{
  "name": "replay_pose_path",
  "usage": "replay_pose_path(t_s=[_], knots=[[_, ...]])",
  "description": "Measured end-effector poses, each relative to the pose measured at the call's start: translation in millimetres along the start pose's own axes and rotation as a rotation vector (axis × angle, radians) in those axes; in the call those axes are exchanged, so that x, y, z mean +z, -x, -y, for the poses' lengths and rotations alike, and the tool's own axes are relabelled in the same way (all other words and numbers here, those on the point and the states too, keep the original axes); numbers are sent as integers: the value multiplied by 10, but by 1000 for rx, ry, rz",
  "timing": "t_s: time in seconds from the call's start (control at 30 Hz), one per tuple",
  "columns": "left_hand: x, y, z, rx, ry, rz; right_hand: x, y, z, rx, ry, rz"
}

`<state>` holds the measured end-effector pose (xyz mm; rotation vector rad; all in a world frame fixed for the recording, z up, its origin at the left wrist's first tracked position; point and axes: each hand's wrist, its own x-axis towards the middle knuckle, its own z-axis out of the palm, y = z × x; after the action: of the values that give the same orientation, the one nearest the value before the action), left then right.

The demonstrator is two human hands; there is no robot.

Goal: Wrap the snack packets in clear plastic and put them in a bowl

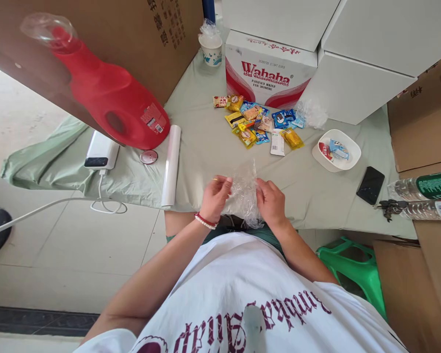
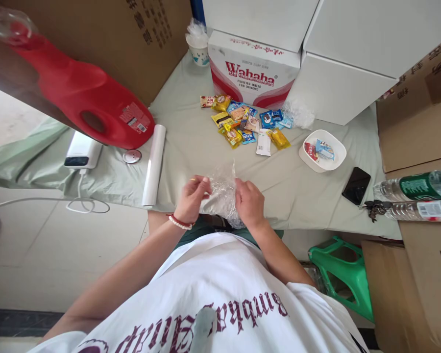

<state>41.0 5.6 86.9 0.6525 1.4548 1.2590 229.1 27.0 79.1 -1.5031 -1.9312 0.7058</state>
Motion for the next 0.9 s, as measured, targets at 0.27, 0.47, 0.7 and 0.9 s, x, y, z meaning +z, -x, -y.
replay_pose_path(t_s=[0.27, 0.47, 0.7, 0.9], knots=[[-57, -35, -70, -284, 437, 85, 86, 313, 444, -369, -180, 437], [-221, -101, -101, -219, 475, 74, -201, -32, -49, 294, -588, 63], [-71, -68, -190, -113, 534, 219, 167, -211, -205, 575, -628, 296], [-439, -427, -130, -102, 358, 172, 117, -265, -326, 533, -866, 191]])
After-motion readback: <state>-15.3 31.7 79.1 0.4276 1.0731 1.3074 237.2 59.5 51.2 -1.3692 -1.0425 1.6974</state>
